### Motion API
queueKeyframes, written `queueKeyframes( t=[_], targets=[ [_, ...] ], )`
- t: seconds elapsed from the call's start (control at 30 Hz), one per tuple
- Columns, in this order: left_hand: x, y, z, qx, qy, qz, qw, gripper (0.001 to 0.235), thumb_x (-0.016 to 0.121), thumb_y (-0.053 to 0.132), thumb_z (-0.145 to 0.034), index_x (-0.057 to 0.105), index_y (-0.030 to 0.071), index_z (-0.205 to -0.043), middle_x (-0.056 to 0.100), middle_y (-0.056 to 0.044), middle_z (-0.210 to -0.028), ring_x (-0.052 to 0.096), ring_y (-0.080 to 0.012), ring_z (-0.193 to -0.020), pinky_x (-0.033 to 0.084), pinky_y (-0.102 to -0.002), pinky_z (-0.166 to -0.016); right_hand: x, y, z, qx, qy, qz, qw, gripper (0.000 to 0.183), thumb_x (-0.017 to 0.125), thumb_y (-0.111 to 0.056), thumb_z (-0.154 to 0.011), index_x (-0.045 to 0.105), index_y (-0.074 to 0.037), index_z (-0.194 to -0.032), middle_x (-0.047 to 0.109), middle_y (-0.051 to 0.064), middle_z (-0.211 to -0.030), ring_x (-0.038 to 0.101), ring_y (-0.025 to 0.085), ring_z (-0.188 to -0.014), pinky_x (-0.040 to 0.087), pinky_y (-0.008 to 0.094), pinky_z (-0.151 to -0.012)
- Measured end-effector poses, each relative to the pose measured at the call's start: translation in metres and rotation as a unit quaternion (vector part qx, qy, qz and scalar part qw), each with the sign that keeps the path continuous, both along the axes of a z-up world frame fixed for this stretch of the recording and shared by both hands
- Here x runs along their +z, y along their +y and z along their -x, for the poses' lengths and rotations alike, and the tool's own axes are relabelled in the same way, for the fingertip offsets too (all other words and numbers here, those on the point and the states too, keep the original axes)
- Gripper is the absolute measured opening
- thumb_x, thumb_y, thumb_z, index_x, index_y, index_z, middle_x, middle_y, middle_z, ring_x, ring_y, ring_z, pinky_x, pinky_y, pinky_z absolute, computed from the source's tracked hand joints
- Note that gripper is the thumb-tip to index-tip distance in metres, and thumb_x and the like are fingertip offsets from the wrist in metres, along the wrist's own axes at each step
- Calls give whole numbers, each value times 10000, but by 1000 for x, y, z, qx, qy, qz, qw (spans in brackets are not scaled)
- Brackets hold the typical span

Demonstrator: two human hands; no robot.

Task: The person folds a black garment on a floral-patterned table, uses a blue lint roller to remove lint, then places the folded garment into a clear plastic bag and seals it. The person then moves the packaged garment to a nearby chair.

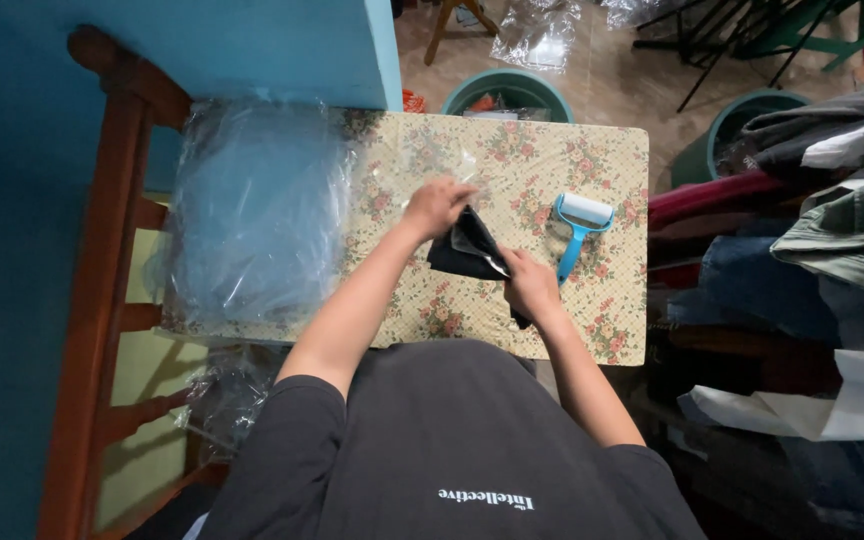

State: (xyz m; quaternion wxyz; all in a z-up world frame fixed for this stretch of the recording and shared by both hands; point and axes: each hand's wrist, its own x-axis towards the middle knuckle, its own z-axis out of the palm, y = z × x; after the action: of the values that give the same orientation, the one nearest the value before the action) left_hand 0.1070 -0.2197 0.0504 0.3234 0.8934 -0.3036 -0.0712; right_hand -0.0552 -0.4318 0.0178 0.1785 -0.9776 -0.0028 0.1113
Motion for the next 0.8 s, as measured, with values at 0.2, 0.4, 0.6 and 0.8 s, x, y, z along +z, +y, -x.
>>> queueKeyframes(
  t=[0.2,0.4,0.6,0.8],
  targets=[
    [-27,-24,9,-44,-67,-23,996,248,603,327,-980,740,351,-1185,628,-101,-953,693,-404,-927,594,-497,-815,10,13,-11,-51,60,3,997,474,592,-255,-843,527,-228,-1312,691,115,-1102,726,430,-1007,585,550,-906],
    [-53,-41,26,-68,-192,-4,979,203,636,354,-938,722,385,-1120,540,-54,-908,678,-371,-787,589,-483,-692,32,28,-12,-108,46,-68,991,368,606,-241,-874,497,-120,-1204,704,254,-1048,693,522,-1013,531,630,-927],
    [-67,-52,50,-60,-234,34,970,178,634,367,-906,740,320,-1042,508,-35,-872,635,-320,-729,526,-450,-627,-10,35,-10,-142,-28,-134,980,345,633,-224,-895,508,-75,-1181,700,327,-957,677,569,-965,520,685,-847],
    [-54,-45,51,140,-233,180,945,478,669,501,-865,644,158,-1197,552,-84,-1017,595,-341,-1020,491,-473,-853,-1,34,-8,-170,17,-203,964,685,658,-205,-925,388,-53,-1536,632,410,-1229,593,589,-1187,472,679,-1036]
  ],
)
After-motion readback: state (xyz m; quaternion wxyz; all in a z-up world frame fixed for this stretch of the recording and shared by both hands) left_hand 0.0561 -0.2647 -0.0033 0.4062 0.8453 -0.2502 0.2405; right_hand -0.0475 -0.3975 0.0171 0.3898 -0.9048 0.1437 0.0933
